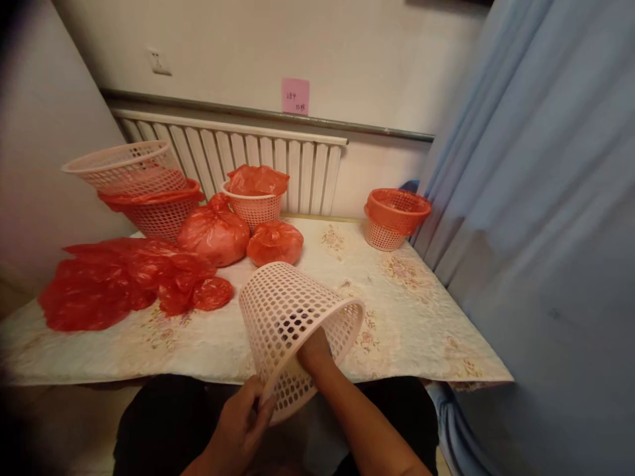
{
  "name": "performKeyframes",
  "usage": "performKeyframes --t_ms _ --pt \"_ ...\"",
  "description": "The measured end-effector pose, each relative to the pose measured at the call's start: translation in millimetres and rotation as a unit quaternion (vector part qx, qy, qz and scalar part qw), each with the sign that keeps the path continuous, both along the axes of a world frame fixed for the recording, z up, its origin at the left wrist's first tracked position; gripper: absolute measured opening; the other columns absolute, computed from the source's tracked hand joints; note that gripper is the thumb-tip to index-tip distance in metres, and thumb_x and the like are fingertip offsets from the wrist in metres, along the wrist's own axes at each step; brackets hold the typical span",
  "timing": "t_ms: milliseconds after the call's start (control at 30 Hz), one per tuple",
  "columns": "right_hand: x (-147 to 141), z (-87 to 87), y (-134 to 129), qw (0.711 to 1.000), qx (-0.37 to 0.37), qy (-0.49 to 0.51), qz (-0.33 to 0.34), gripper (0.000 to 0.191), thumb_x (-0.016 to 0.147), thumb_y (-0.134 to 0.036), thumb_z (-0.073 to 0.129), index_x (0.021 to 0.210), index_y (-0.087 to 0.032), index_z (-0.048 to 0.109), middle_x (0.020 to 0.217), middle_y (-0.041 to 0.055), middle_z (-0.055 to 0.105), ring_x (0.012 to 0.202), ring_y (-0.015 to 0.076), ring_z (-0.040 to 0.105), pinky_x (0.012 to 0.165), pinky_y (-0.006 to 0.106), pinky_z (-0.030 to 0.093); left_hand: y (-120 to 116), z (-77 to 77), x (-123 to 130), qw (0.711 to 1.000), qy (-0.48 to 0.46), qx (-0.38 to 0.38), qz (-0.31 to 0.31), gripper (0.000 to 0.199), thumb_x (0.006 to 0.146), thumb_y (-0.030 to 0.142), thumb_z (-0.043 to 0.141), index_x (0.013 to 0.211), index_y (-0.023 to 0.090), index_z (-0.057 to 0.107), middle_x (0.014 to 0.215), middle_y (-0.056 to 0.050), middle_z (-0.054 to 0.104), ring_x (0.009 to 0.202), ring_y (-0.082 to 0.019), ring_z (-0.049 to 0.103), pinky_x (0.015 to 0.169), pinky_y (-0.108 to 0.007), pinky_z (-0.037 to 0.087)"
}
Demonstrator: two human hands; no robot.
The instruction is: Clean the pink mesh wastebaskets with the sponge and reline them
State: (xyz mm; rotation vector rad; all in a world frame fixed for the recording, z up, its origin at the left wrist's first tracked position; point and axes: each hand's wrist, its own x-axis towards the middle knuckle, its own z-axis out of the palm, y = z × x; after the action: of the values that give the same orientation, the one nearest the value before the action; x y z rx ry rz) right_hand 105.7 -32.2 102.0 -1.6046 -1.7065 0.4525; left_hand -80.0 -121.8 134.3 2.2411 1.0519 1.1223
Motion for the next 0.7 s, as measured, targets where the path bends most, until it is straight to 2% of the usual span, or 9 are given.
performKeyframes --t_ms 100,167,300,433,533,700 --pt "-3 -0.1 -1 1.000 0.011 -0.003 -0.008 0.035 0.087 -0.030 0.049 0.120 -0.025 0.062 0.127 0.0069 0.060 0.123 0.0254 0.050 0.108 0.043 0.037 -3 -19.9 -10 1.000 -0.001 -0.015 -0.027 0.012 0.090 0.023 0.048 0.080 0.020 0.051 0.068 0.001 0.058 0.058 -0.011 0.057 0.055 -0.019 0.047" --pt "-2 -0.9 -1 1.000 0.010 -0.016 -0.014 0.034 0.086 -0.031 0.052 0.117 -0.026 0.064 0.125 0.0065 0.061 0.123 0.0258 0.051 0.108 0.043 0.036 -5 -34.0 -15 0.998 0.009 -0.042 -0.047 0.009 0.091 0.025 0.049 0.090 0.020 0.056 0.077 -0.003 0.065 0.068 -0.014 0.064 0.063 -0.022 0.052" --pt "-2 -6.6 1 0.998 0.006 -0.059 0.004 0.031 0.088 -0.028 0.049 0.114 -0.027 0.066 0.124 0.0049 0.062 0.123 0.0246 0.051 0.107 0.041 0.036 -4 -51.8 -19 0.995 0.017 -0.068 -0.071 0.025 0.091 0.028 0.049 0.113 0.019 0.057 0.098 -0.010 0.070 0.092 -0.020 0.067 0.080 -0.029 0.056" --pt "-7 -10.9 3 0.996 -0.008 -0.084 -0.007 0.034 0.085 -0.027 0.052 0.117 -0.026 0.064 0.126 0.0058 0.061 0.125 0.0267 0.048 0.107 0.042 0.035 0 -52.0 -16 0.995 0.001 -0.084 -0.049 0.016 0.090 0.029 0.050 0.099 0.020 0.059 0.086 -0.006 0.069 0.080 -0.018 0.068 0.073 -0.025 0.056" --pt "-14 -8.1 2 0.998 -0.051 -0.027 -0.022 0.033 0.082 -0.029 0.057 0.114 -0.024 0.065 0.125 0.0089 0.061 0.122 0.0290 0.051 0.104 0.045 0.038 3 -48.1 -14 0.996 0.000 -0.083 -0.041 0.012 0.091 0.028 0.050 0.094 0.019 0.057 0.081 -0.004 0.067 0.074 -0.016 0.066 0.069 -0.024 0.054" --pt "-32 1.5 -2 0.994 -0.067 0.069 0.049 0.029 0.087 -0.033 0.051 0.110 -0.026 0.067 0.114 0.0073 0.067 0.112 0.0247 0.059 0.098 0.040 0.046 4 -41.1 -15 0.996 0.015 -0.054 -0.066 0.007 0.091 0.023 0.048 0.095 0.020 0.053 0.080 -0.003 0.063 0.072 -0.015 0.063 0.068 -0.023 0.052"
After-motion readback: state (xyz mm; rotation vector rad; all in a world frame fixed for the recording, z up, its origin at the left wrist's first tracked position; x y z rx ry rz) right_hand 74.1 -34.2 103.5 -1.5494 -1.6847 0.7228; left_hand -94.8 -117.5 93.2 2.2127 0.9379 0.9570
